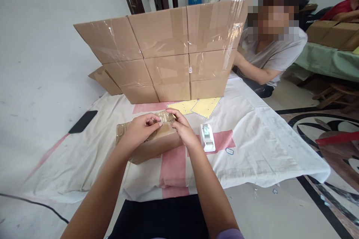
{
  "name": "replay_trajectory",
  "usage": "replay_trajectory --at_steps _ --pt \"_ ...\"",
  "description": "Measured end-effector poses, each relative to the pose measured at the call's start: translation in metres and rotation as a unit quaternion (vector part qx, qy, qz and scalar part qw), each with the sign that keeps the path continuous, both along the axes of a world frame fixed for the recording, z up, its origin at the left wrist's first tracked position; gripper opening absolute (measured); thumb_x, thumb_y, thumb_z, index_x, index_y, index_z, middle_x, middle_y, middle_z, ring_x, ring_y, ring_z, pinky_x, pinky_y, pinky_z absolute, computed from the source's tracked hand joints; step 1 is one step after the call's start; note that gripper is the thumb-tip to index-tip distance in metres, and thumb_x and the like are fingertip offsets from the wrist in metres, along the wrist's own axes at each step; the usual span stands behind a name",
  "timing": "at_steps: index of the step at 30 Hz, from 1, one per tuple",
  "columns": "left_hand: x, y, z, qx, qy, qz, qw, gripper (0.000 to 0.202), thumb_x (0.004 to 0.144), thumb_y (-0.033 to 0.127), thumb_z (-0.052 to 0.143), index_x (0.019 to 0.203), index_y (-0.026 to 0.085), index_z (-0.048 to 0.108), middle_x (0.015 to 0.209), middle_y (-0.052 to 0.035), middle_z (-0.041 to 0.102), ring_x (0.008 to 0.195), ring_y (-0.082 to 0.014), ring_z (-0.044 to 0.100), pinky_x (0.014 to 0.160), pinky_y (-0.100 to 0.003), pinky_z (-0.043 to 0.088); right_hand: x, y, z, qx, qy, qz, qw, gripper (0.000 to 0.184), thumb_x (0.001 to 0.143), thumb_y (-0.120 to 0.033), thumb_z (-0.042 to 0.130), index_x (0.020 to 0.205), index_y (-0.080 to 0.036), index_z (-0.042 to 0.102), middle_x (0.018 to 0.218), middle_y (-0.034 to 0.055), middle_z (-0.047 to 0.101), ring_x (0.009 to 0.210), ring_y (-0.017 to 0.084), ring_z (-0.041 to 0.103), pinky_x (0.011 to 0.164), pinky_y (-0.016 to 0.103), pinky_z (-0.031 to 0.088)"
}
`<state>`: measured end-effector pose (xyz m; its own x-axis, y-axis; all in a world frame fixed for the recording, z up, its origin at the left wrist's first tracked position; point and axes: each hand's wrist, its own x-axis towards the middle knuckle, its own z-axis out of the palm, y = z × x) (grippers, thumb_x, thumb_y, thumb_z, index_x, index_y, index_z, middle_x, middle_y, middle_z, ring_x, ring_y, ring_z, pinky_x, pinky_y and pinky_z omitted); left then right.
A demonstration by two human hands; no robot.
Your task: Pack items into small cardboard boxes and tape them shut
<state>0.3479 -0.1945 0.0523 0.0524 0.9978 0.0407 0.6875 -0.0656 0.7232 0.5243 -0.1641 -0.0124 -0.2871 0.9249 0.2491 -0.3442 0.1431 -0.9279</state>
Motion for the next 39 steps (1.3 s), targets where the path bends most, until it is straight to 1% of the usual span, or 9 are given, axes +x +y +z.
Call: replay_trajectory --at_steps 7,20,25,32,39 --pt "-0.0004 0.0007 -0.0013 -0.002 0.001 -0.011 1.0 0.017 0.085 0.039 0.06 0.09 0.026 0.068 0.063 0.0041 0.059 0.057 -0.0167 0.054 0.055 -0.028 0.036 0.0004 0.0004 -0.001 0.003 -0.002 -0.002 1.0 0.056 0.068 -0.014 0.049 0.12 -0.03 0.065 0.142 -0.0033 0.056 0.133 0.026 0.047 0.112 0.041 0.038" --pt "0.0004 0.0036 -0.0036 0.019 0.054 -0.012 0.998 0.016 0.086 0.04 0.059 0.095 0.029 0.068 0.066 0.0036 0.06 0.061 -0.0177 0.056 0.057 -0.029 0.033 0.0003 0.0007 -0.0008 0.006 -0.004 0.004 1.0 0.057 0.069 -0.013 0.049 0.121 -0.03 0.064 0.142 -0.0038 0.056 0.135 0.025 0.045 0.113 0.04 0.036" --pt "0.0007 0.0037 -0.0028 0.025 0.067 -0.011 0.997 0.017 0.086 0.04 0.059 0.094 0.028 0.067 0.066 0.003 0.061 0.061 -0.0182 0.056 0.057 -0.029 0.032 0.0005 0.0004 -0.0005 0.005 -0.006 0.001 1.0 0.056 0.068 -0.014 0.049 0.12 -0.031 0.065 0.141 -0.0038 0.057 0.133 0.026 0.047 0.112 0.041 0.037" --pt "0.0015 0.0026 -0.0018 0.017 0.069 -0.013 0.997 0.015 0.087 0.039 0.059 0.094 0.028 0.067 0.065 0.0038 0.06 0.06 -0.0174 0.055 0.057 -0.029 0.032 0.0005 0.001 -0.0012 0.008 -0.006 0.006 1.0 0.057 0.069 -0.013 0.048 0.121 -0.029 0.064 0.142 -0.0041 0.056 0.134 0.025 0.045 0.111 0.038 0.037" --pt "0.0033 0.0002 0.0018 0.014 0.093 -0.012 0.995 0.01 0.087 0.035 0.059 0.091 0.029 0.066 0.065 0.0049 0.06 0.06 -0.0162 0.055 0.056 -0.029 0.032 0.0014 0.0016 -0.0019 0.011 -0.003 0.012 1.0 0.058 0.069 -0.012 0.048 0.122 -0.03 0.063 0.142 -0.0045 0.055 0.135 0.023 0.044 0.11 0.035 0.037"
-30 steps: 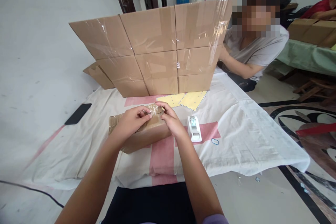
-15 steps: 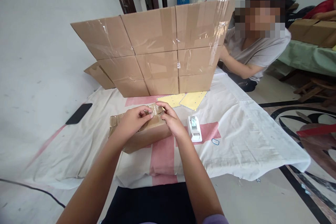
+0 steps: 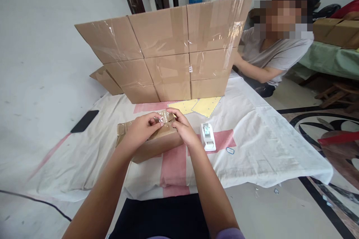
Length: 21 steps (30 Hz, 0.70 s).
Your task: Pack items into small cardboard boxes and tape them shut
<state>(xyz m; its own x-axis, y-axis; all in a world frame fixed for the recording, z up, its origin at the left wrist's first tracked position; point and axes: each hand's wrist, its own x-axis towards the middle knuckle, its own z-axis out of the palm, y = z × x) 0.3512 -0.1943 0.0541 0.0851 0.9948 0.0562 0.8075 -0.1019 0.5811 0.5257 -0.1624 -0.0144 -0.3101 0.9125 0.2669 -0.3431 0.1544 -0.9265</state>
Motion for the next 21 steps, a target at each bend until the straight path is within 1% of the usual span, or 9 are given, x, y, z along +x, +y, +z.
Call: replay_trajectory --at_steps 2,6,11,16,21 --pt "-0.0001 -0.0004 0.0 0.0 -0.001 0.003 1.0 0.011 0.087 0.036 0.059 0.093 0.029 0.066 0.066 0.0048 0.06 0.061 -0.0165 0.056 0.057 -0.029 0.032 -0.0002 0.0002 -0.0003 -0.001 -0.001 0.0 1.0 0.058 0.068 -0.012 0.048 0.121 -0.03 0.063 0.142 -0.0045 0.055 0.134 0.023 0.045 0.109 0.035 0.038" --pt "-0.001 -0.0014 -0.0023 -0.001 -0.016 0.02 1.0 0.018 0.086 0.038 0.061 0.103 0.031 0.065 0.072 0.0049 0.063 0.066 -0.0171 0.059 0.059 -0.028 0.035 -0.0006 0.0004 -0.0011 0.001 0.002 0.0 1.0 0.058 0.069 -0.012 0.048 0.121 -0.031 0.064 0.141 -0.0042 0.055 0.133 0.023 0.046 0.108 0.035 0.039" --pt "-0.0015 -0.0023 -0.004 0.004 -0.016 0.018 1.0 0.022 0.088 0.041 0.061 0.108 0.032 0.064 0.072 0.0042 0.063 0.065 -0.0178 0.059 0.058 -0.028 0.035 -0.0001 0.0003 -0.0014 0.002 -0.002 -0.001 1.0 0.058 0.069 -0.011 0.048 0.121 -0.031 0.063 0.141 -0.0039 0.054 0.133 0.024 0.045 0.108 0.036 0.038" --pt "0.0004 -0.0005 -0.0008 0.014 0.008 0.024 1.0 0.024 0.091 0.037 0.057 0.114 0.034 0.063 0.073 0.0047 0.067 0.067 -0.0185 0.062 0.061 -0.028 0.036 0.0004 0.0002 -0.0008 0.01 -0.008 0.002 1.0 0.058 0.07 -0.011 0.048 0.122 -0.03 0.063 0.142 -0.0028 0.053 0.131 0.024 0.047 0.107 0.036 0.039" --pt "0.0054 0.0032 0.0033 0.026 0.059 0.051 0.997 0.023 0.091 0.036 0.056 0.112 0.035 0.063 0.079 0.0036 0.07 0.071 -0.0207 0.063 0.058 -0.029 0.033 0.0016 -0.0001 0.0001 0.019 -0.017 0.0 1.0 0.059 0.069 -0.012 0.047 0.123 -0.03 0.063 0.141 -0.002 0.053 0.131 0.024 0.047 0.109 0.037 0.038"
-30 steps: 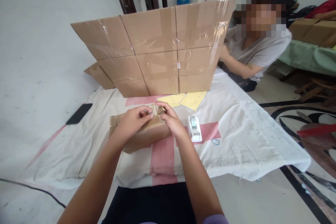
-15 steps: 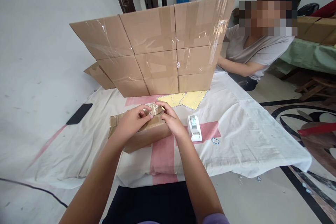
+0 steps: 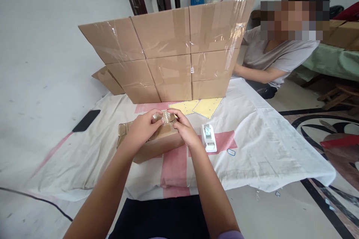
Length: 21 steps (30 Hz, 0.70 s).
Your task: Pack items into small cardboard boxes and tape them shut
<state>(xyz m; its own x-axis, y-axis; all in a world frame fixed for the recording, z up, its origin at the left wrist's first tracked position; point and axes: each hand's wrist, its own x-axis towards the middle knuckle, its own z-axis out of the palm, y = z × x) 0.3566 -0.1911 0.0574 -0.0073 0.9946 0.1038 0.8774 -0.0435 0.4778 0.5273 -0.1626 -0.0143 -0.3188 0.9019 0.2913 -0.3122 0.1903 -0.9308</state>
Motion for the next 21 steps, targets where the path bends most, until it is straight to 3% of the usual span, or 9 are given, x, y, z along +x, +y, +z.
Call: replay_trajectory --at_steps 12,21 --pt "0.0054 0.0041 0.0027 0.02 0.038 0.014 0.999 0.017 0.09 0.04 0.057 0.105 0.035 0.062 0.078 0.0037 0.071 0.072 -0.0222 0.063 0.056 -0.029 0.031 0.0006 -0.0015 0.0039 -0.007 -0.005 0.004 1.0 0.058 0.069 -0.012 0.048 0.122 -0.031 0.063 0.14 -0.0023 0.055 0.132 0.025 0.046 0.111 0.04 0.037" --pt "-0.0009 0.0009 0.0093 -0.027 0.056 -0.025 0.998 0.031 0.089 0.045 0.057 0.118 0.035 0.058 0.085 0.002 0.072 0.082 -0.0253 0.066 0.059 -0.03 0.033 0.001 -0.0023 0.0027 0.003 -0.005 0.005 1.0 0.059 0.07 -0.011 0.047 0.123 -0.03 0.063 0.14 -0.0019 0.054 0.132 0.024 0.046 0.113 0.039 0.035"
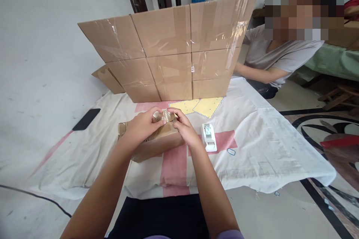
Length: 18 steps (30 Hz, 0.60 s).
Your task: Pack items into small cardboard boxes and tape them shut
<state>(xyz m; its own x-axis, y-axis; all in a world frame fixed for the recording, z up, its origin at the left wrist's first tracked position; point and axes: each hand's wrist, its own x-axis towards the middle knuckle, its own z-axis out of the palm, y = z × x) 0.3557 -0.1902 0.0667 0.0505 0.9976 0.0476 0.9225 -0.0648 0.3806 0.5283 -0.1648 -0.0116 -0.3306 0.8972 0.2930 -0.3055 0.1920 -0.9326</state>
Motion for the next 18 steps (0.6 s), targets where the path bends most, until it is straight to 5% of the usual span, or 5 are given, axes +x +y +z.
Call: replay_trajectory --at_steps 8,18 --pt "-0.001 -0.006 0.014 -0.068 -0.026 -0.03 0.997 0.038 0.087 0.045 0.06 0.123 0.033 0.056 0.078 0.0018 0.07 0.073 -0.0236 0.066 0.057 -0.029 0.032 -0.001 0.0 0.0 -0.009 -0.004 -0.009 1.0 0.058 0.069 -0.013 0.048 0.123 -0.03 0.063 0.14 -0.002 0.055 0.127 0.024 0.05 0.107 0.038 0.04" --pt "0.0 -0.002 0.003 -0.021 -0.012 -0.012 1.0 0.034 0.087 0.041 0.059 0.121 0.035 0.058 0.084 0.0013 0.071 0.078 -0.0237 0.066 0.059 -0.029 0.032 -0.001 0.0 0.0 -0.003 0.003 -0.006 1.0 0.059 0.069 -0.012 0.048 0.122 -0.03 0.063 0.138 -0.0022 0.056 0.128 0.024 0.049 0.109 0.038 0.038"
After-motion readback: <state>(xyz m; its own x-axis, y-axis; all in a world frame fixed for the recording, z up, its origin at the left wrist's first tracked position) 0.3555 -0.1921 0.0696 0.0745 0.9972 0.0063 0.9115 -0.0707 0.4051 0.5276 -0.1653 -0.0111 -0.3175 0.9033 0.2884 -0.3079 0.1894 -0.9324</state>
